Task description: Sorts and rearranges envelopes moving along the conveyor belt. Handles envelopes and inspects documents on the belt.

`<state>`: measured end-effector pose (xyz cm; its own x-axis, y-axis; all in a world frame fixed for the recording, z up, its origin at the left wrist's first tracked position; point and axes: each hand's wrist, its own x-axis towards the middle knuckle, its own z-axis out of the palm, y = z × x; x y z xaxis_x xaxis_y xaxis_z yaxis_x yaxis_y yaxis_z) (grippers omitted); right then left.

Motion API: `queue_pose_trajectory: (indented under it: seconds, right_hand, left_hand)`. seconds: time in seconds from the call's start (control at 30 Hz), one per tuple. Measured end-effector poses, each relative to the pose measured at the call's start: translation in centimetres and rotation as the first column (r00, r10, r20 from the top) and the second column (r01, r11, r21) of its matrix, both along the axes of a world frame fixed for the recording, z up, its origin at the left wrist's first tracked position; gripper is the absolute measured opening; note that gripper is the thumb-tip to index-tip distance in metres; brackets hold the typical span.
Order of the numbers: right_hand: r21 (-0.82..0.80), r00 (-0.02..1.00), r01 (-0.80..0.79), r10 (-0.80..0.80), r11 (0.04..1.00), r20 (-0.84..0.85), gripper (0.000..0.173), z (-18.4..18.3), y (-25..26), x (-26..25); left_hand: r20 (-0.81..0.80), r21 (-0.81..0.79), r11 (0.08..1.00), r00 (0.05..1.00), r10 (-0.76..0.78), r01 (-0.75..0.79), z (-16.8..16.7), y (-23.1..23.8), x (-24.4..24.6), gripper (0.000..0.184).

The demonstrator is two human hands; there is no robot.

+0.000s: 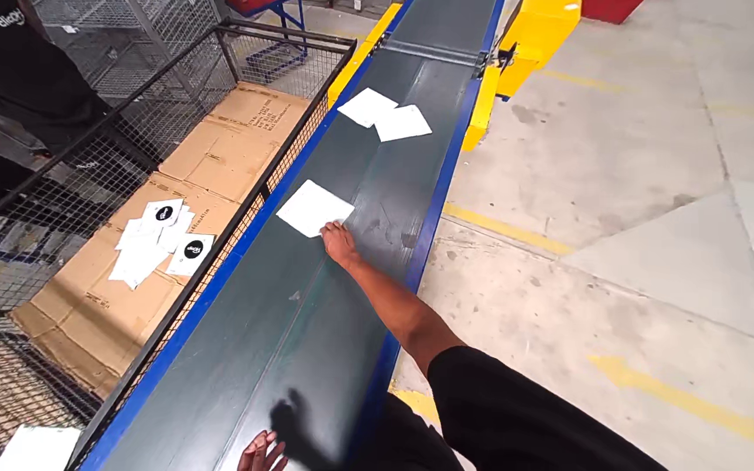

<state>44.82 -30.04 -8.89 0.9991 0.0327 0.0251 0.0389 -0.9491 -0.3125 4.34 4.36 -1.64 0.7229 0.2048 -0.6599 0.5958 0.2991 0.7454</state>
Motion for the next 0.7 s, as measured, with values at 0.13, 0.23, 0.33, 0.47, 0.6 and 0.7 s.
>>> queue_pose_trajectory:
  seconds: [0.13, 0.23, 0.33, 0.47, 0.6, 0.7]
  right_hand:
    - [0.187, 0.951, -0.25, 0.278, 0.95, -0.138, 0.026, 2.5, 5.0, -10.8]
    - [0.592, 0.778, -0.381, 0.592, 0.71, -0.209, 0.021, 4.7, 8.7, -22.2]
    - [0.815, 0.626, -0.399, 0.774, 0.421, -0.093, 0.019, 5.6, 11.0, -30.8]
    - [0.922, 0.704, -0.188, 0.701, 0.34, -0.115, 0.023, 7.6, 9.6, -34.9]
    - [0.869, 0.89, -0.12, 0.44, 0.48, -0.119, 0.025, 5.9, 6.5, -31.0]
    - [0.844, 0.93, -0.063, 0.338, 0.532, -0.144, 0.027, 5.8, 4.1, -29.2]
  left_hand:
    - [-0.002, -0.072, 0.997, 1.0, 0.011, -0.012, -0.3, -3.1, 2.7, 0.041]
    - [-0.032, -0.143, 0.989, 0.999, 0.029, -0.033, -0.1, -4.6, 4.0, 0.05]
    - [-0.013, 0.022, 0.996, 0.996, 0.084, -0.084, -0.3, -5.1, 4.5, 0.032]
    - [0.035, 0.05, 0.998, 0.999, 0.032, -0.034, 0.5, -2.4, 3.3, 0.038]
    - [0.086, -0.116, 0.984, 0.986, 0.145, -0.135, 1.8, 1.1, 5.1, 0.038]
    - [0.153, -0.171, 0.977, 0.976, 0.155, -0.128, 2.9, 2.6, 5.8, 0.034]
